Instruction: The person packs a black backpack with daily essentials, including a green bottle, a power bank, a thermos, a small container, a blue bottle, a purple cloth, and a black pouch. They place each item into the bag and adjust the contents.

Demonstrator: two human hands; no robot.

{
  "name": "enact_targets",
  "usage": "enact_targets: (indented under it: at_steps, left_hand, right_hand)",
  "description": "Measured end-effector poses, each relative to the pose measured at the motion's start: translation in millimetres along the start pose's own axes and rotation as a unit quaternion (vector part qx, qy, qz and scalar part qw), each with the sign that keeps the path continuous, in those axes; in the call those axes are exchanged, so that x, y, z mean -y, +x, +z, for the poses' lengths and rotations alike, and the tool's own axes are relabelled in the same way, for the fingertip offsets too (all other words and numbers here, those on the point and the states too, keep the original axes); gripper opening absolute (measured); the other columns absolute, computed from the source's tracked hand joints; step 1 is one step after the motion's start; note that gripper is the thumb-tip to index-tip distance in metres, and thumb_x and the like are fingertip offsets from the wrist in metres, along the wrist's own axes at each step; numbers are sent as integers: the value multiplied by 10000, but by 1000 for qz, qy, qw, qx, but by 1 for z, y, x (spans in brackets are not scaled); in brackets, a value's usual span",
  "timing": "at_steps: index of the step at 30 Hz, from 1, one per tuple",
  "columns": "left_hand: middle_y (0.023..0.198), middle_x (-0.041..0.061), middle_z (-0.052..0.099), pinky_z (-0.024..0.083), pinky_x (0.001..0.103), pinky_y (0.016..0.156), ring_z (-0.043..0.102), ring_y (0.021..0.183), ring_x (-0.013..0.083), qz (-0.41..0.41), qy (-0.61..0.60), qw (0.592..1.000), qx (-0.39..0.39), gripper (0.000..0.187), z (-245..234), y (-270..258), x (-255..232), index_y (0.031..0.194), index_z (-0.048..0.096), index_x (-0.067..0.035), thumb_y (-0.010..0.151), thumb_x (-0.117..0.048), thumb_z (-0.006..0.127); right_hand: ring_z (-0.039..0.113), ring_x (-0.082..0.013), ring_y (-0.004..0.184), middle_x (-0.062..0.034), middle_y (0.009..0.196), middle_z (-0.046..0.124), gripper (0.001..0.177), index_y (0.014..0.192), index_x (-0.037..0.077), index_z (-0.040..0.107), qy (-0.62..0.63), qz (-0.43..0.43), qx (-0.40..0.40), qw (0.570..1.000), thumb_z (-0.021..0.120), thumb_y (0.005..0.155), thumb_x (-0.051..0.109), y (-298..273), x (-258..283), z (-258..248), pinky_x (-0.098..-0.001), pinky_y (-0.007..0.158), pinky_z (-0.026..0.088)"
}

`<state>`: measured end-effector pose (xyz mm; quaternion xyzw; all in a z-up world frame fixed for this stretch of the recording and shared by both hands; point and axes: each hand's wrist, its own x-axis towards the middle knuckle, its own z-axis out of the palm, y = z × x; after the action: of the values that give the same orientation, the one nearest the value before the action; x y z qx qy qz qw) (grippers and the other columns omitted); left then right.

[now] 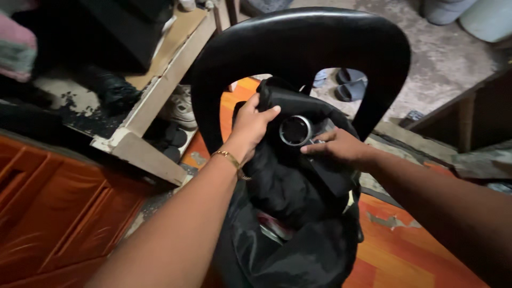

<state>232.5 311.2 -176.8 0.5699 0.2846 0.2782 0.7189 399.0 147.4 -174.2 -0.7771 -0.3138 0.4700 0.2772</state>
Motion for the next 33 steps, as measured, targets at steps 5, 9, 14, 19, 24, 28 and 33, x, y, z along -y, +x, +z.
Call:
enact_targets:
  at_steps: [5,9,14,19,24,28,33]
  left_hand:
    - [1089,91,750,554,323,876,707,995,197,41,101,992,-61,374,-3,7,-3,1248,656,-22,897,-121,735]
    - [1106,130,655,515,392,877,645,1035,291,85,364,903,-213,428,2,-1,-17,1190,663,-80,816,-203,832]
    - [1110,161,628,508,454,897,627,1024,369,290,458,837,-68,206,7,-36,2,978,708,-96,803,-6,645]
    - [1091,90,675,454,408,961,609,1097,292,163,718,643,212,240,16,-30,59,955,755,-103,723,-158,735]
    - [941,50,759,440,399,948,615,1097,255,121,760,622,143,151,15,-21,98,864,798,-146,858,-152,647]
    - [854,52,759,450,393,934,635,1046,237,137,744,647,92,158,7,-31,107,775,792,-143,837,-132,647]
    - [850,54,744,450,399,914,643,1005,251,162,725,665,74,161,4,-38,96,765,791,-145,812,-126,639]
  right_hand:
    - [726,-229,815,-98,1014,773,455,1104,71,748,153,212,46,964,770,807,415,14,-7,1,-385,736,574]
    - [701,-242,746,-95,953,732,459,1063,102,706,172,260,89,946,704,835,500,17,-12,-2,-370,675,535]
    - [707,-207,714,-87,898,746,420,1029,82,717,252,249,133,926,734,844,458,16,-27,-2,-333,661,559]
    - [700,-186,681,-69,850,755,402,1002,76,739,299,236,146,913,742,838,442,7,-32,4,-311,639,568]
    - [704,-183,688,-63,874,770,404,1025,84,755,249,210,94,941,744,834,440,-5,-25,0,-313,643,554]
    - [704,-193,721,-69,882,768,411,1019,74,755,206,185,95,956,754,828,438,-14,-15,6,-342,676,561]
    - [727,-185,799,-75,913,768,360,1007,46,752,104,106,108,983,798,813,345,-3,10,-2,-358,740,588]
